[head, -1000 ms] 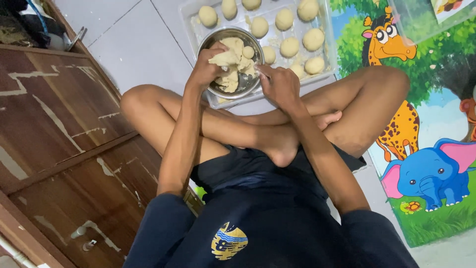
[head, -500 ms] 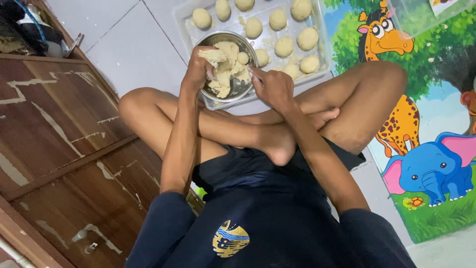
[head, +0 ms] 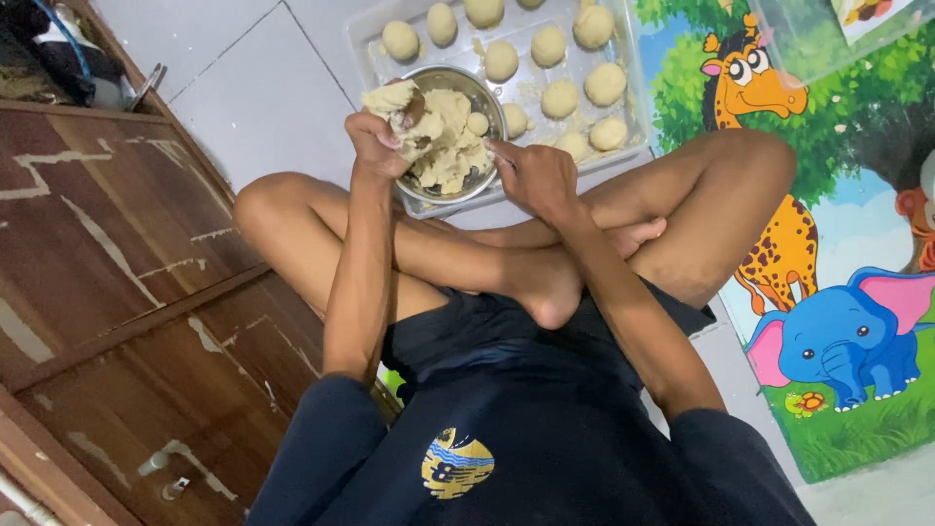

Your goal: Rolling small pieces of dough into balls and arranging them in a tray.

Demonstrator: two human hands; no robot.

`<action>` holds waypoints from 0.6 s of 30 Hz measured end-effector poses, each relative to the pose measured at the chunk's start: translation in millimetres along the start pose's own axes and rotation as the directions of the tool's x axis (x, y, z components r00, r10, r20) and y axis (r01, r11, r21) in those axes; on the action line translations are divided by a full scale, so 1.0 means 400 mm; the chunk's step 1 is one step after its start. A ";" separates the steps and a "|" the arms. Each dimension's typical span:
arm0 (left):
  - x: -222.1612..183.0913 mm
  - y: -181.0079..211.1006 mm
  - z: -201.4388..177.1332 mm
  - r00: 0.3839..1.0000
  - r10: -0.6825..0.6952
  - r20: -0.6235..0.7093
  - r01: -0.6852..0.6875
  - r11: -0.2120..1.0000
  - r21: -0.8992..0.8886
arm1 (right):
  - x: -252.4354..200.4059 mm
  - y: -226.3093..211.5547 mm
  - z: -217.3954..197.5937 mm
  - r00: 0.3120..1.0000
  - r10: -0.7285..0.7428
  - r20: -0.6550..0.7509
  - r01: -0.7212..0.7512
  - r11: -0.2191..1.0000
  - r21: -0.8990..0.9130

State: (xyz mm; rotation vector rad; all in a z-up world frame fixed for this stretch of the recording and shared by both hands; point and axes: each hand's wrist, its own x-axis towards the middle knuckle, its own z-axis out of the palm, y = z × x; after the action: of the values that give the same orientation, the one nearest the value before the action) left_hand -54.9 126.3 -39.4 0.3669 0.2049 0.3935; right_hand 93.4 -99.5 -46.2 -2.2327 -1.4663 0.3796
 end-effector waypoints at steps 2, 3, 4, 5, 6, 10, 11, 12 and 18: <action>-0.002 0.018 0.067 0.997 0.033 0.075 -0.035 0.999 0.026 | 0.002 0.005 0.008 1.000 -0.027 -0.012 0.027 1.000 0.004; 0.001 0.024 0.103 0.987 0.060 0.151 -0.069 0.996 0.050 | 0.003 0.010 0.009 0.998 -0.050 -0.026 0.050 0.999 0.008; -0.003 0.023 0.085 0.986 0.064 0.156 -0.073 0.996 0.052 | 0.004 0.007 0.004 0.998 -0.054 -0.031 0.054 0.999 0.005; -0.008 0.023 0.067 0.985 0.083 0.150 -0.073 0.995 -0.075 | 0.006 0.003 -0.001 0.999 -0.036 -0.020 0.036 0.999 0.009; -0.016 0.022 0.050 0.985 0.103 0.141 -0.073 0.977 -0.202 | 0.006 -0.002 -0.006 1.000 -0.020 -0.009 0.020 1.000 0.012; -0.042 0.007 0.052 0.941 0.165 0.296 -0.119 0.979 -0.168 | 0.016 -0.041 -0.065 0.996 0.019 0.084 -0.022 0.999 0.036; -0.046 -0.006 -0.010 0.988 0.139 0.067 -0.146 0.982 0.117 | 0.017 -0.062 -0.098 0.981 0.080 0.179 -0.092 0.994 0.060; -0.053 -0.022 -0.073 0.970 0.178 -0.168 -0.101 0.915 0.390 | 0.016 -0.082 -0.132 0.951 0.134 0.277 -0.161 0.984 0.075; -0.083 -0.096 0.156 0.943 0.192 -0.271 0.096 0.624 0.776 | 0.007 -0.113 -0.149 0.960 0.159 0.232 -0.177 0.982 0.059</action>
State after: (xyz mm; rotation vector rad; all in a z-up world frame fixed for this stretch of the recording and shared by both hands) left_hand -55.6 60.6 7.1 1.1934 0.7173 0.4028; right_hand 85.5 -93.8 28.1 -2.3176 -1.3445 0.7565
